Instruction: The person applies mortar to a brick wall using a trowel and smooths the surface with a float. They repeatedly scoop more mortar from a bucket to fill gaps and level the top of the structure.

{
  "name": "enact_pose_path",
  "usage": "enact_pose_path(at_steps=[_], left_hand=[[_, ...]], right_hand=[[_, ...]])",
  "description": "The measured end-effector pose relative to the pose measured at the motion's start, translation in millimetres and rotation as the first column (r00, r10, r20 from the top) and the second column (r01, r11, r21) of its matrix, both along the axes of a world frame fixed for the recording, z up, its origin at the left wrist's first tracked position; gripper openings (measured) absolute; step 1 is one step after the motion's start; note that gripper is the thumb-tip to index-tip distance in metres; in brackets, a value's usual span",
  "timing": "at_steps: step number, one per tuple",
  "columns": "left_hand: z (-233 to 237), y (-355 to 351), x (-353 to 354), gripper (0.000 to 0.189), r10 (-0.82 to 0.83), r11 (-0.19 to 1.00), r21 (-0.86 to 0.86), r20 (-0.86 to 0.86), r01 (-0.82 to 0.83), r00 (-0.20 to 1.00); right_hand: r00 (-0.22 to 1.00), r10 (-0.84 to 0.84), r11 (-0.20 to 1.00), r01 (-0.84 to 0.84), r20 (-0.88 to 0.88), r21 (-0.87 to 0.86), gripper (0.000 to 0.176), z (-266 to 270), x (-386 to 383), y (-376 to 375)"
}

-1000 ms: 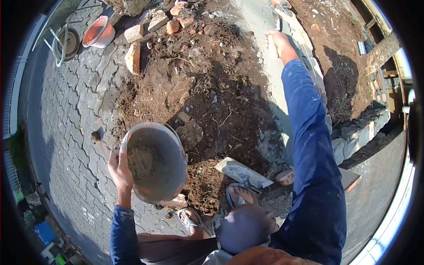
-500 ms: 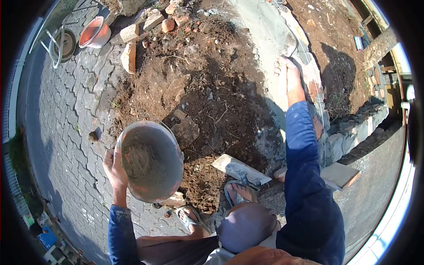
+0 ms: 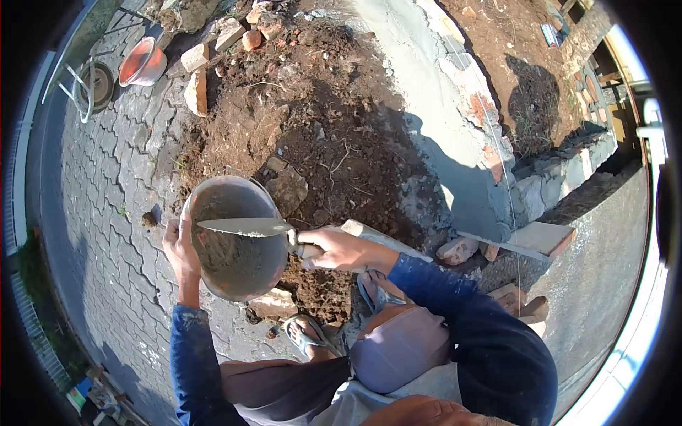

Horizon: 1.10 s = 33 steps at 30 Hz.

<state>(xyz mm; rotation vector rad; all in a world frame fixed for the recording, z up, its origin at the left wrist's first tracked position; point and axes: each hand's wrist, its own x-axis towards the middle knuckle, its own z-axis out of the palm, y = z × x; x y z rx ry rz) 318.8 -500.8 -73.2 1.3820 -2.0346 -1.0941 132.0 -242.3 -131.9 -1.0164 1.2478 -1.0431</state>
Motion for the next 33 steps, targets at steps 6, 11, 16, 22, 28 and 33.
enact_pose_path(at_steps=[6, 11, 16, 22, 28, 33], left_hand=[[-4.7, -30.2, 75.1, 0.048, 0.029, 0.995, -0.102, 0.228, -0.005, 0.973], [-43.8, -55.1, 172.9, 0.059, 0.186, 0.972, -0.212, 0.432, -0.101, 0.883], [-110.5, -73.3, 247.1, 0.067, 0.278, 0.96, -0.127, 0.428, -0.247, 0.86], [-71.8, -52.1, 225.3, 0.06, 0.206, 0.953, 0.153, 0.298, -0.26, 0.932], [-0.9, -32.2, 258.9, 0.044, 0.27, 0.881, 0.325, 0.254, -0.345, 0.929], [137.4, -18.3, 331.7, 0.036, 0.506, 0.705, 0.475, 0.183, -0.527, 0.843]], right_hand=[[0.977, -0.063, 0.996, 0.049, -0.204, -0.07, 0.056, -27.0, 33.5, 9.5], [0.356, -0.192, 0.882, 0.471, -0.915, -0.002, 0.05, -58.9, 35.9, 127.9], [0.516, -0.128, 0.871, 0.467, -0.847, 0.153, 0.051, -111.8, 60.3, 192.3], [0.558, -0.109, 0.864, 0.462, -0.822, 0.199, 0.052, -92.9, 82.4, 190.8], [0.45, -0.171, 0.664, 0.71, -0.876, 0.236, 0.046, 63.9, 64.9, 136.7], [0.61, 0.188, 0.454, 0.641, -0.77, 0.619, 0.057, 246.5, 66.8, 164.9]])
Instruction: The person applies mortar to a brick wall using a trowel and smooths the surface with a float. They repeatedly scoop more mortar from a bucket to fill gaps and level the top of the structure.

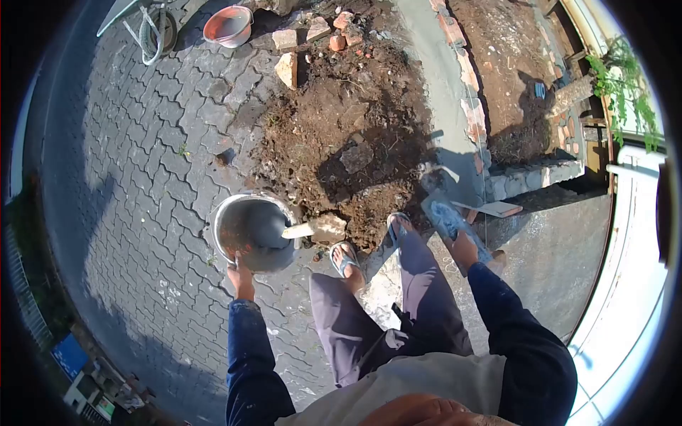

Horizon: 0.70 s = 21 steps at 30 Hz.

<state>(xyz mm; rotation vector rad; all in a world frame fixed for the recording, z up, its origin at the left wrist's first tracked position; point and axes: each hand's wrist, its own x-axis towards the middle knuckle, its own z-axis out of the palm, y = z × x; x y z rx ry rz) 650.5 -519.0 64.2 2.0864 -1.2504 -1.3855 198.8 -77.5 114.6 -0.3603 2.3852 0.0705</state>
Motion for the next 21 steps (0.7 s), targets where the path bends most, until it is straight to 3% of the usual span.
enact_pose_path(at_steps=[1, 2, 4, 5, 7, 8, 10, 11, 12, 13, 14, 15, 17, 19, 21], left_hand=[[29.0, 3.7, 14.6, 0.032, 0.072, 0.995, 0.061, 0.017, -0.073, 0.997], [63.1, 10.6, 22.0, 0.031, 0.11, 0.994, 0.028, -0.094, -0.107, 0.99], [115.2, 14.8, 36.0, 0.028, 0.22, 0.969, 0.135, -0.102, -0.205, 0.97], [150.0, 17.6, 28.3, 0.026, 0.291, 0.944, 0.169, -0.027, -0.282, 0.956], [186.0, 19.1, 31.3, 0.021, 0.401, 0.897, 0.226, -0.049, -0.381, 0.915], [195.8, 15.2, 32.1, 0.02, 0.45, 0.864, 0.256, -0.006, -0.433, 0.893], [194.0, 5.5, 40.3, 0.023, 0.487, 0.834, 0.29, 0.015, -0.47, 0.873], [212.7, -2.6, 18.3, 0.025, 0.51, 0.808, 0.289, 0.091, -0.513, 0.855], [220.9, -13.8, 3.3, 0.024, 0.528, 0.784, 0.309, 0.123, -0.538, 0.84], [223.0, -25.4, 3.5, 0.024, 0.386, 0.849, 0.37, 0.052, -0.377, 0.921], [235.5, -37.6, -12.9, 0.022, 0.044, 0.917, 0.391, 0.083, -0.073, 0.996], [234.6, -52.7, -29.2, 0.022, 0.009, 0.92, 0.388, 0.1, -0.047, 0.995], [219.3, -88.4, -64.2, 0.021, 0.432, 0.776, 0.493, 0.039, -0.393, 0.901], [227.5, -114.0, -130.1, 0.021, 0.473, 0.746, 0.515, 0.039, -0.423, 0.88], [233.9, -151.4, -194.3, 0.021, 0.519, 0.706, 0.538, 0.051, -0.461, 0.853]], right_hand=[[0.998, -0.059, 0.994, 0.055, 0.039, 0.093, 0.054, 29.3, 6.4, 10.5], [0.989, -0.125, 0.977, 0.11, 0.073, 0.185, 0.052, 58.3, 14.6, 20.0], [0.987, 0.042, 0.977, -0.073, 0.155, 0.201, 0.038, 121.2, 27.4, 29.3], [0.988, 0.013, 0.981, -0.043, 0.154, 0.19, 0.038, 144.8, 32.9, 30.4], [0.911, -0.356, 0.914, 0.293, 0.21, 0.279, 0.033, 177.5, 39.3, 24.0], [0.895, -0.387, 0.906, 0.324, 0.222, 0.274, 0.033, 195.2, 43.2, 19.2], [0.616, -0.646, 0.763, 0.535, 0.452, 0.362, 0.032, 220.2, 34.8, 0.8], [0.542, -0.671, 0.735, 0.577, 0.506, 0.356, 0.032, 214.1, 32.8, -0.8], [0.591, -0.624, 0.772, 0.567, 0.512, 0.286, 0.033, 198.6, 33.4, 3.1], [0.662, -0.561, 0.819, 0.53, 0.497, 0.218, 0.033, 180.1, 33.4, 6.6], [0.756, -0.47, 0.877, 0.457, 0.456, 0.147, 0.033, 153.0, 34.9, 13.5], [0.837, -0.379, 0.923, 0.374, 0.395, 0.093, 0.034, 123.9, 37.9, 23.6], [0.922, -0.283, 0.959, 0.28, 0.263, 0.05, 0.035, 81.9, 34.3, 25.2], [0.875, -0.422, 0.906, 0.406, 0.238, 0.115, 0.029, 86.0, -10.1, -13.8], [0.91, -0.412, 0.911, 0.412, 0.045, -0.003, 0.028, 116.7, -59.7, -80.2]])
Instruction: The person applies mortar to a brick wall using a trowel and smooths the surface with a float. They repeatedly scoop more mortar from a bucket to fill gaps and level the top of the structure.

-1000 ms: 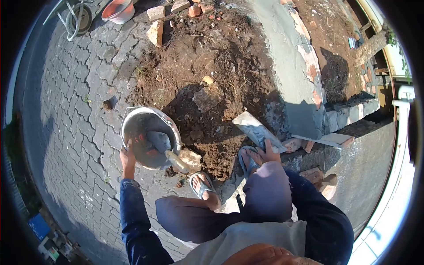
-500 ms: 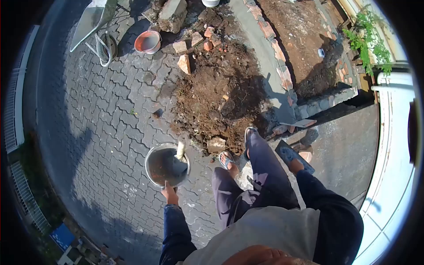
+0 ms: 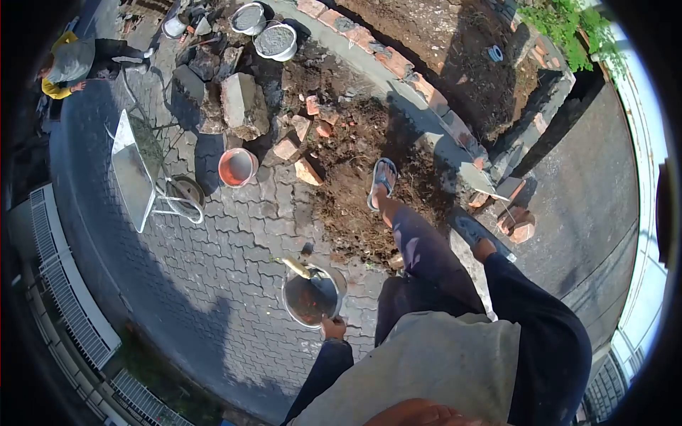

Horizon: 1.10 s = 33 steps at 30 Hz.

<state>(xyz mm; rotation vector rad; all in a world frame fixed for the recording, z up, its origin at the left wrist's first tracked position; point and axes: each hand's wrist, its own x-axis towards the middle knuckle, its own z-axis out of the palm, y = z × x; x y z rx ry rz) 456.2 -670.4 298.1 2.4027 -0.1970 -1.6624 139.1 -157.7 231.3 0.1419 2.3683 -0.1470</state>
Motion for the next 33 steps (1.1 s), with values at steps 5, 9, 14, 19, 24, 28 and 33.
enact_pose_path(at_steps=[5, 9, 14, 19, 24, 28, 33], left_hand=[[-53.0, -101.4, -179.0, 0.027, -0.071, 0.997, -0.054, -0.169, 0.062, 0.983], [-106.7, -169.8, -322.6, 0.027, -0.158, 0.986, -0.09, -0.284, 0.138, 0.946], [-192.8, -216.3, -457.3, 0.021, -0.33, 0.942, -0.176, -0.31, 0.287, 0.892], [-336.1, -288.9, -514.3, 0.02, -0.518, 0.855, -0.166, -0.321, 0.492, 0.793], [-406.1, -301.3, -563.8, 0.016, -0.687, 0.725, -0.235, -0.169, 0.648, 0.707], [-448.7, -321.9, -560.7, 0.013, -0.784, 0.62, -0.219, -0.128, 0.753, 0.608], [-440.0, -333.3, -552.5, 0.018, -0.846, 0.534, -0.174, -0.127, 0.828, 0.518]], right_hand=[[0.844, -0.367, 0.904, 0.424, 0.392, -0.065, 0.029, 6.9, -138.4, -121.0], [0.934, -0.243, 0.952, 0.281, 0.261, -0.121, 0.033, -103.4, -157.9, -142.7], [0.936, -0.348, 0.901, 0.318, -0.052, -0.296, 0.042, -198.6, -231.1, -217.8], [0.913, -0.226, 0.954, 0.138, -0.338, -0.265, 0.04, -370.8, -303.1, -254.3], [0.687, -0.246, 0.945, 0.012, -0.684, -0.327, 0.044, -479.2, -365.1, -280.6], [0.854, -0.349, 0.897, 0.187, -0.386, -0.4, 0.047, -518.3, -402.4, -292.7], [0.573, -0.317, 0.948, 0.173, -0.756, -0.267, 0.045, -544.0, -435.0, -311.6]])
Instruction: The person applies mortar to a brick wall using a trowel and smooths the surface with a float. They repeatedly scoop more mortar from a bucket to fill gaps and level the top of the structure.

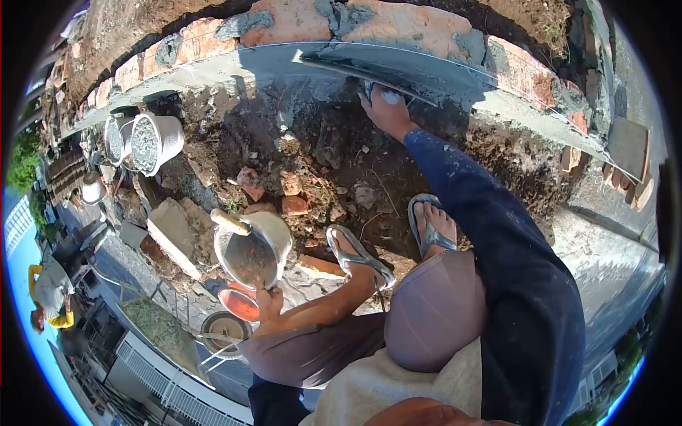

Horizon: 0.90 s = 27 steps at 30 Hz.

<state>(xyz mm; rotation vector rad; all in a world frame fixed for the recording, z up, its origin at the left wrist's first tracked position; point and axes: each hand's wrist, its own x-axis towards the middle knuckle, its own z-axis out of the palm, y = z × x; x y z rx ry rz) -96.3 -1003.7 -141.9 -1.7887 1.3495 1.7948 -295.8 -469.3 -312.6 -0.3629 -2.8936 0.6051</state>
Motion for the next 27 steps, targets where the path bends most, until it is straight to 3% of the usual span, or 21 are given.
enact_pose_path(at_steps=[3, 10, 14, 16, 20, 27], left_hand=[[4.1, 2.5, 1.5, 0.022, -0.07, 0.997, -0.014, 0.007, 0.07, 0.998], [-10.4, -23.8, 1.9, 0.029, -0.097, 0.985, -0.131, 0.093, 0.108, 0.991], [-6.4, -27.8, -0.8, 0.034, -0.131, 0.972, -0.169, 0.203, 0.166, 0.97], [2.2, -12.5, -4.4, 0.034, -0.237, 0.863, -0.363, 0.319, 0.35, 0.917], [15.3, 20.2, -17.2, 0.041, -0.118, 0.892, -0.375, 0.347, 0.253, 0.93], [5.2, -40.0, -7.9, 0.06, -0.287, 0.951, 0.035, 0.473, 0.308, 0.833]], right_hand=[[0.998, 0.001, 0.999, 0.001, -0.055, 0.045, 0.045, -2.2, -6.0, 0.1], [0.998, -0.062, 0.988, 0.064, 0.023, -0.14, 0.043, 0.5, 4.3, 12.9], [0.992, -0.11, 0.983, 0.1, -0.056, -0.153, 0.041, 8.9, 16.3, 24.3], [0.989, -0.15, 0.967, 0.143, -0.017, -0.209, 0.04, 13.0, 21.6, 29.9], [0.972, -0.209, 0.963, 0.185, -0.111, -0.196, 0.039, 17.2, 32.1, 42.4], [0.964, -0.267, 0.925, 0.259, 0.009, -0.278, 0.042, 14.5, 56.9, 65.5]])
